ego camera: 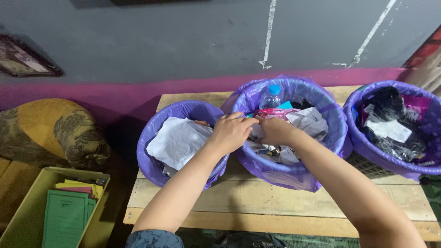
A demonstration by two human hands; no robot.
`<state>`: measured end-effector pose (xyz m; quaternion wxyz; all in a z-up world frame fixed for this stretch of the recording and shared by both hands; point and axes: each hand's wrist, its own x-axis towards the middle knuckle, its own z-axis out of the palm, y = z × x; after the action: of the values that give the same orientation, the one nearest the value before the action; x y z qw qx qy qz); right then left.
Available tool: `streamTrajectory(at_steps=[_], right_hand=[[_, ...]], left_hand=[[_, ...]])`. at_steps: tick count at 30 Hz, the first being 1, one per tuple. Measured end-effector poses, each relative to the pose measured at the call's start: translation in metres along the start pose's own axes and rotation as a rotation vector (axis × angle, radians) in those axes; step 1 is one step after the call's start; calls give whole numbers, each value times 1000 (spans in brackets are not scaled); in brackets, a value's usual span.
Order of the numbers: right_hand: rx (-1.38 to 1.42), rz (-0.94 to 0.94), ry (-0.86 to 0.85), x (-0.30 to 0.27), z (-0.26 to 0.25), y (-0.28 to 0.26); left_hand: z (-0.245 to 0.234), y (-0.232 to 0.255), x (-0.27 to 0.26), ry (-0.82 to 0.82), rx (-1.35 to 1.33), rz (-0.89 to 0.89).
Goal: The person sorts mixed recyclables into three purple-lined bins on a wooden table. They separate paper, plastic packaging, and other materials by hand, moving items between bins and arranging them into piles.
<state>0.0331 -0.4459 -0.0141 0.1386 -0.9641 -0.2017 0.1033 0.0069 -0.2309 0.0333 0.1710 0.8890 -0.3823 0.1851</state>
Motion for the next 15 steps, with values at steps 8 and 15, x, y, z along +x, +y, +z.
streamTrajectory(at_steps=[8,15], right_hand=[[179,-65,177,-7,-19,-7],[-52,462,287,-25,-50,-6]], left_hand=[[3,-2,-5,-34,-138,-64],[5,-5,-3,-39,-191,-49]])
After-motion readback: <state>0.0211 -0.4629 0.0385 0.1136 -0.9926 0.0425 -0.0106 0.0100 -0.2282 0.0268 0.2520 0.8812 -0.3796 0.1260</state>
